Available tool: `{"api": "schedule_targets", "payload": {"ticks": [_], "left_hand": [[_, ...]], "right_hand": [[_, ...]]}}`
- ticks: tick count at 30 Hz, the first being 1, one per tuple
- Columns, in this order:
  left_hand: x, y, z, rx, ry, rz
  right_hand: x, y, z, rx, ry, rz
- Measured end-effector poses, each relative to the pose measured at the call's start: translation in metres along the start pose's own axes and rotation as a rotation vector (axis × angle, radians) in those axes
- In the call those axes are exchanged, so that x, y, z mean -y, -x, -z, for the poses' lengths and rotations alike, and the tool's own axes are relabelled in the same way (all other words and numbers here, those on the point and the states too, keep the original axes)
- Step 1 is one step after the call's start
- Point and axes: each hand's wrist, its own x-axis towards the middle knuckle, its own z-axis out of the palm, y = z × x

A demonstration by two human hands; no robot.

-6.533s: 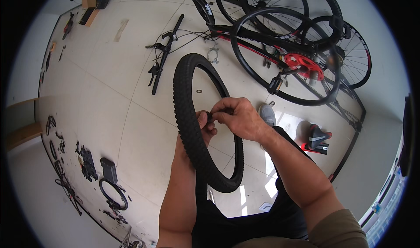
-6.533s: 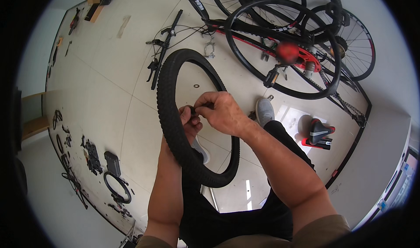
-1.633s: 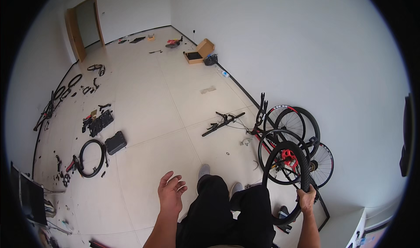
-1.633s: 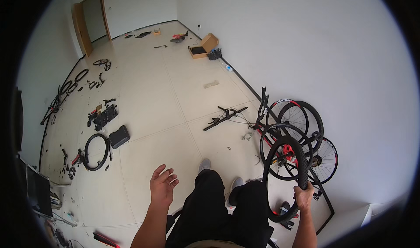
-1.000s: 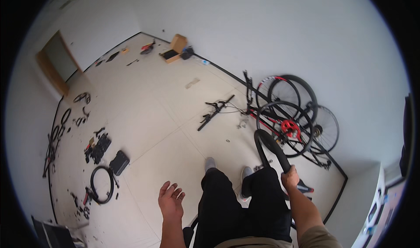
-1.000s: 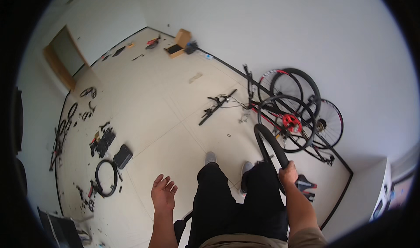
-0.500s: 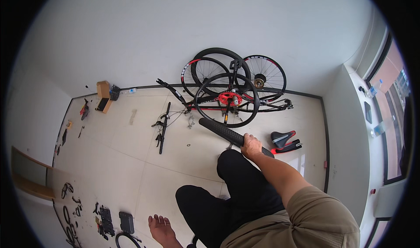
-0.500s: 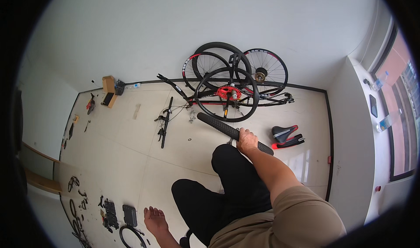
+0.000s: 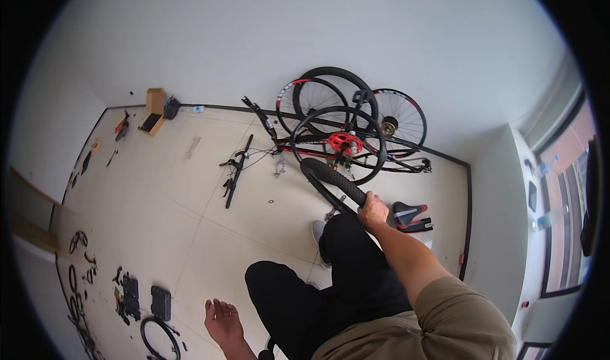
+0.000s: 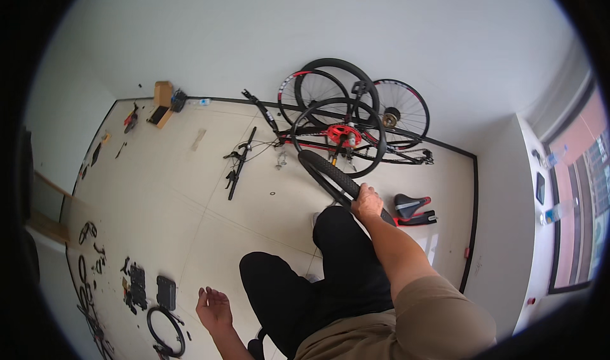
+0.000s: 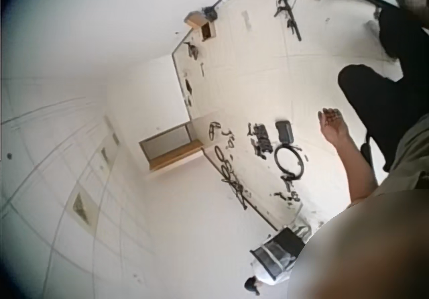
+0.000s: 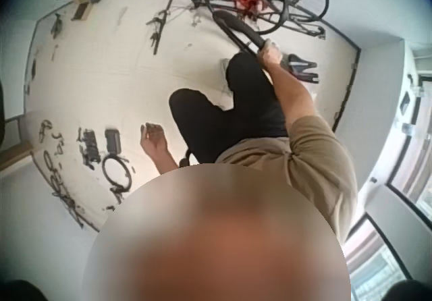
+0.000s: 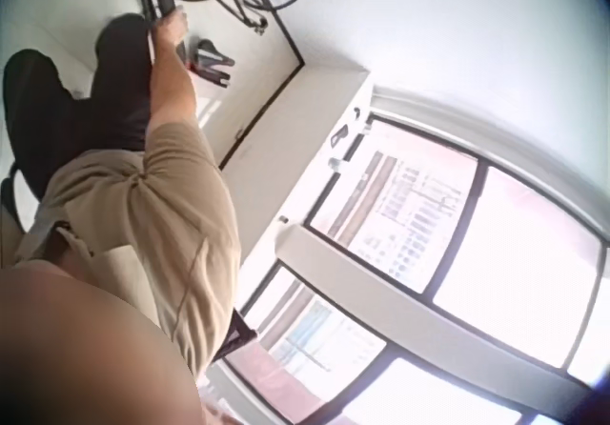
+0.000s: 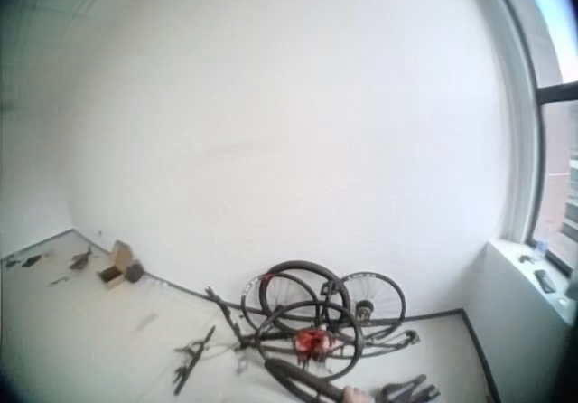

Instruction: The person inspects a bicycle tire, removes a small object from the tread, and uses a floor pump to inflate the tire. The person then continues to inspect the tire by hand.

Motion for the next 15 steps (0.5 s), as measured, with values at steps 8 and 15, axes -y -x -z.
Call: {"api": "schedule_targets", "payload": {"ticks": [8, 15], "left_hand": [[0.004, 0.021, -0.029, -0.016, -0.206, -0.124], [0.017, 0.016, -0.024, 0.070, -0.495, -0.442]], "right_hand": [[-0.013, 0.000, -0.013, -0.012, 0.045, -0.004], [-0.020, -0.004, -0.018, 0.005, 0.048, -0.006]]}}
